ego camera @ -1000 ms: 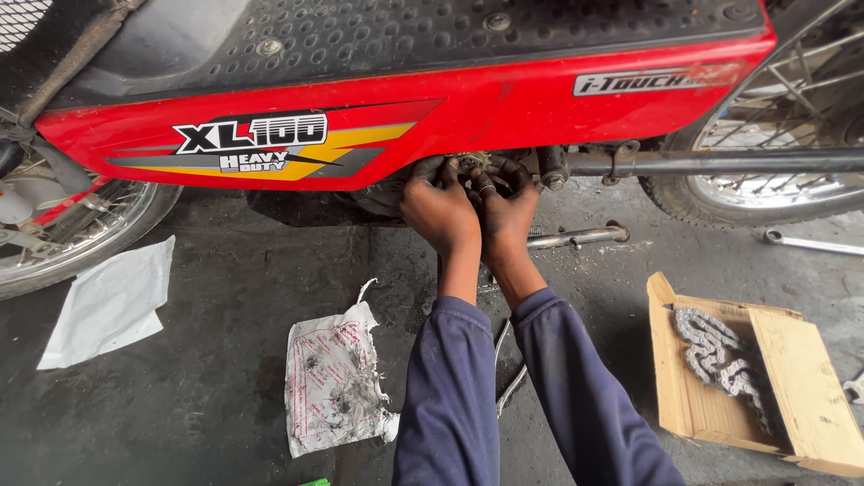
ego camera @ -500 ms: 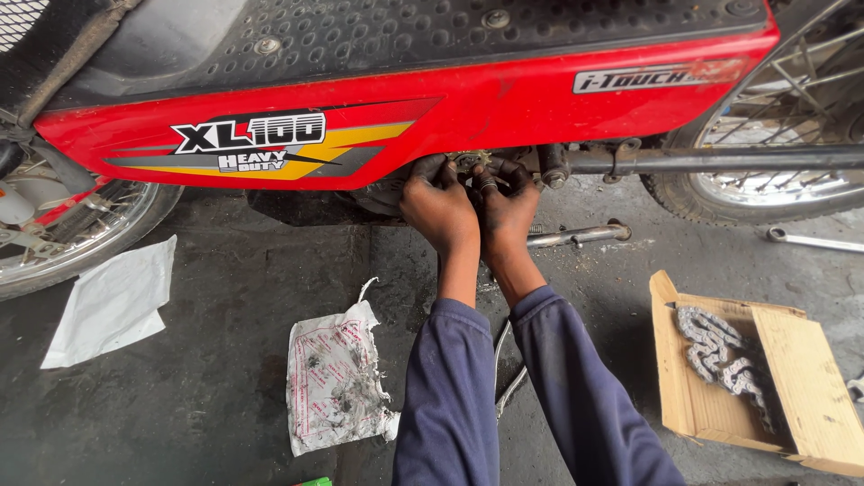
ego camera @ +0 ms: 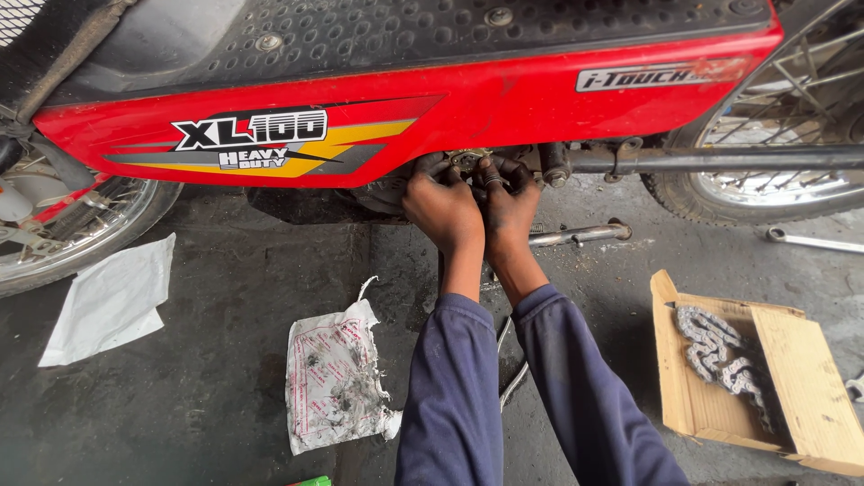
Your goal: The person is removing and replacing a drive chain on a red TVS XL100 moped.
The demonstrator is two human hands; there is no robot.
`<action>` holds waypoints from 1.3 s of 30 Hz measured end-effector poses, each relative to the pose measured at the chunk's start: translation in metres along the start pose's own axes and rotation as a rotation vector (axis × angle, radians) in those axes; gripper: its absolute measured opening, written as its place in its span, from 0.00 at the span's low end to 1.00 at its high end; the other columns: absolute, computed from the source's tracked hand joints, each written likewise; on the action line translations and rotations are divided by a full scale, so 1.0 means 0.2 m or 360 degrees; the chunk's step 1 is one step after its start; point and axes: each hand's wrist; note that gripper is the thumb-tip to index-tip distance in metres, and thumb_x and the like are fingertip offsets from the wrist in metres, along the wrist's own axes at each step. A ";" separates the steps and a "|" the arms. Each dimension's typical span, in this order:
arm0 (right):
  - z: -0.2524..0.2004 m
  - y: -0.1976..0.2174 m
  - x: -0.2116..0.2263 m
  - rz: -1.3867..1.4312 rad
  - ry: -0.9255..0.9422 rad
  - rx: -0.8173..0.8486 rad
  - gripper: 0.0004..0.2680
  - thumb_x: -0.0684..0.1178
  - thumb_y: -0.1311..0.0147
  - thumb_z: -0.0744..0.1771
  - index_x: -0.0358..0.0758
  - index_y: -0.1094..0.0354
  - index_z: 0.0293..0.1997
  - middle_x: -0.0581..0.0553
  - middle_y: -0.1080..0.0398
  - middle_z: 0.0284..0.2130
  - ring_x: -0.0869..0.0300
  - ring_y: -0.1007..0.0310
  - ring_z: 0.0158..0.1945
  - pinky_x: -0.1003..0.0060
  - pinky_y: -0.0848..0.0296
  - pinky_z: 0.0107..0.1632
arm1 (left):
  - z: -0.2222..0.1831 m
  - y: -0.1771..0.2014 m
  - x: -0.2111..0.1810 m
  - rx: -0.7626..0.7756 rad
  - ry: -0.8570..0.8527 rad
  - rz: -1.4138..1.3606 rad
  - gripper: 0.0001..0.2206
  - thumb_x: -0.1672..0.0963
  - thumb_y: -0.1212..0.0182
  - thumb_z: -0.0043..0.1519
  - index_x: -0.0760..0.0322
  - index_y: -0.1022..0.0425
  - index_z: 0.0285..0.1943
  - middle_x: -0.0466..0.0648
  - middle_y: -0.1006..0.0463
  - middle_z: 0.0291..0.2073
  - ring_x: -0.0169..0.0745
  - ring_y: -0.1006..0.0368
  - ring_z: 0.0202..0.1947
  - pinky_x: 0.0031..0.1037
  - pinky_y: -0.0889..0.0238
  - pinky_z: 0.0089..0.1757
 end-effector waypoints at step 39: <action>-0.04 -0.01 0.06 0.0068 -0.0065 -0.0007 0.06 0.41 0.42 0.67 0.30 0.30 0.45 0.43 0.24 0.35 0.62 0.24 0.35 0.69 0.23 0.36 | 0.00 0.01 -0.02 0.0025 0.0031 0.0046 0.09 0.65 0.36 0.54 0.70 0.17 0.42 0.55 0.15 0.38 0.47 0.16 0.39 0.35 0.23 0.41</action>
Point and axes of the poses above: each hand's wrist, its own z-axis towards the middle knuckle, its own y-axis out of the back of the hand, x = y × z
